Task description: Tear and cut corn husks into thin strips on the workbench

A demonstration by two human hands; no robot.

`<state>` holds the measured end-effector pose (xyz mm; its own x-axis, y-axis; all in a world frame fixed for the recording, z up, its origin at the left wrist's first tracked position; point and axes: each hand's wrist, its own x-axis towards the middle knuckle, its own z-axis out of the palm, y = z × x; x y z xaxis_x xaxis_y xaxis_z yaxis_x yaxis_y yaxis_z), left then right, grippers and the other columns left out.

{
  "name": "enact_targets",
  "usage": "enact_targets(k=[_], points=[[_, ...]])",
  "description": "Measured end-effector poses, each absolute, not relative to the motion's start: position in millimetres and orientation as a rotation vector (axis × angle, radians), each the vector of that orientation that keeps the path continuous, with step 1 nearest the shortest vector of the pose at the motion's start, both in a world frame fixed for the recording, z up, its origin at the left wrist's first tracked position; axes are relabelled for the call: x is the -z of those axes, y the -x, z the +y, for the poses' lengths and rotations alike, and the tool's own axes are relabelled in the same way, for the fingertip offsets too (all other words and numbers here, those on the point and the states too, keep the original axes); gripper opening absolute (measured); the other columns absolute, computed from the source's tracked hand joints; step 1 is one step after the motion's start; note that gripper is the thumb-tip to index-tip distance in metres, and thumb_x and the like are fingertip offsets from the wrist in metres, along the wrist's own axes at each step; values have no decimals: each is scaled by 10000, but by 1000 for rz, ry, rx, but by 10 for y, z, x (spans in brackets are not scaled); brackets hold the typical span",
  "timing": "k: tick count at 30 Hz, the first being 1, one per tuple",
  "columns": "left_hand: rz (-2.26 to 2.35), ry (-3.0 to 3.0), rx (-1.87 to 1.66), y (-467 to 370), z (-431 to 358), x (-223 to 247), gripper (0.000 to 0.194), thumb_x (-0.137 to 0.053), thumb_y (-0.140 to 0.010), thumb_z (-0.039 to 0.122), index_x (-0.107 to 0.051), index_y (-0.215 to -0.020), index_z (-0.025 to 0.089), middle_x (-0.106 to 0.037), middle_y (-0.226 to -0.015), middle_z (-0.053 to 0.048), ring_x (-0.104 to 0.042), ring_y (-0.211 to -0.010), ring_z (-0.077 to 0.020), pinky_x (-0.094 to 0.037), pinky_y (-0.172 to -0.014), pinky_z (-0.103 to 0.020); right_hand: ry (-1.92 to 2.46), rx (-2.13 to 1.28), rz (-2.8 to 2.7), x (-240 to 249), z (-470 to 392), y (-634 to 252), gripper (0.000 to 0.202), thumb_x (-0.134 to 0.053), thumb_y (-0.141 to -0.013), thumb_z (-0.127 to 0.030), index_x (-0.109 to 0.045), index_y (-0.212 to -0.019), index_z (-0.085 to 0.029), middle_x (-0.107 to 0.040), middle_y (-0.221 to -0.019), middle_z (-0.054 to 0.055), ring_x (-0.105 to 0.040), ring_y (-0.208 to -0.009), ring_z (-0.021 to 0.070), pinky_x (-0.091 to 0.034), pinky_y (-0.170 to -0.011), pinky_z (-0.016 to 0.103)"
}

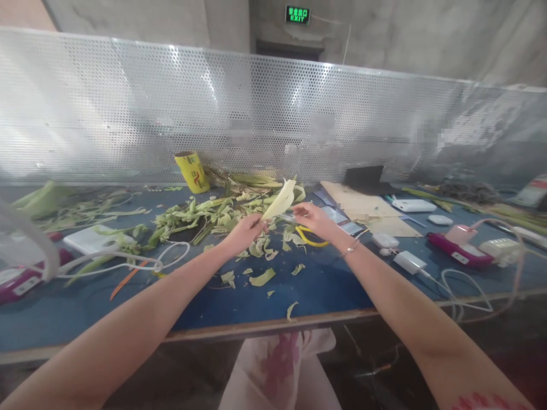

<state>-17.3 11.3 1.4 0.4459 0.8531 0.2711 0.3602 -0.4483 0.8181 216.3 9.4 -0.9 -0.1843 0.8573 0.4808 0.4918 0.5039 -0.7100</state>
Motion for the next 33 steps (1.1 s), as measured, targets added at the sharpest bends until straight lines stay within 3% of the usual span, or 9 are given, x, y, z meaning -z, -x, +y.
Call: enact_targets(k=[3, 6, 10, 14, 17, 21, 26, 31, 33], points=[[979, -2118, -894, 169, 131, 13, 262, -397, -842, 339, -579, -801, 156, -480, -623, 14, -405, -534, -94, -345, -517, -226, 841, -913, -1650, 3, 24, -1972, 307, -661, -702, -353, -561, -959, -218, -629, -941, 26, -592, -860, 148, -492, -787, 324], [968, -2181, -866, 163, 123, 7, 249, -403, -829, 324, -592, -813, 163, -490, -680, 7, -427, -602, -107, -356, -576, -236, 768, -1075, -1446, -1, -33, -1850, 315, -707, -658, -380, -581, -896, -215, -639, -862, 4, -590, -769, 126, -497, -679, 272], [930, -2084, -897, 144, 79, -34, 220, -433, -804, 312, -590, -833, 161, -506, -673, 9, -458, -633, -114, -370, -620, -243, 739, -1070, -1283, -25, -61, -1851, 288, -751, -602, -380, -615, -774, -193, -608, -678, -22, -548, -618, 102, -480, -591, 252], [864, -1899, -1017, 100, 67, -21, 198, -478, -784, 300, -572, -881, 155, -555, -696, -3, -494, -622, -111, -390, -620, -251, 658, -930, -1356, -27, -102, -1872, 242, -755, -610, -359, -609, -728, -206, -604, -710, -22, -538, -613, 103, -470, -560, 252], [837, -1770, -1097, 71, 70, 10, 238, -512, -765, 271, -526, -972, 155, -580, -765, -13, -503, -600, -99, -403, -592, -251, 574, -804, -1572, -24, -193, -1814, 185, -702, -691, -354, -600, -755, -213, -610, -806, 2, -564, -677, 118, -490, -608, 275], [862, -1862, -1119, 70, 32, 6, 137, -511, -771, 264, -541, -854, 159, -524, -645, 14, -472, -572, -99, -391, -574, -247, 542, -452, -1878, -43, -346, -1694, 109, -579, -814, -319, -587, -812, -210, -617, -953, 57, -591, -895, 166, -512, -778, 339], [800, -1770, -1238, 26, -63, -73, 177, -643, -646, 265, -553, -763, 166, -576, -774, -11, -520, -774, -144, -428, -732, -276, 461, -63, -2215, -67, -425, -1635, 199, -482, -871, -232, -582, -1043, -225, -579, -1153, 84, -503, -1147, 173, -424, -992, 399], [784, -1541, -1131, -88, -80, -92, 265, -381, -803, 381, -480, -681, 169, -495, -635, -16, -490, -622, -125, -422, -597, -270, 470, 42, -2373, -65, -417, -1645, 312, -404, -888, -167, -556, -1150, -247, -550, -1253, 66, -474, -1196, 168, -370, -1033, 426], [813, -1596, -1134, -78, -75, -68, 227, -428, -784, 365, -469, -674, 170, -489, -647, -11, -475, -630, -120, -411, -607, -263, 450, 7, -2314, -63, -413, -1643, 278, -416, -881, -164, -578, -1092, -246, -594, -1189, 61, -507, -1151, 172, -380, -1010, 424]])
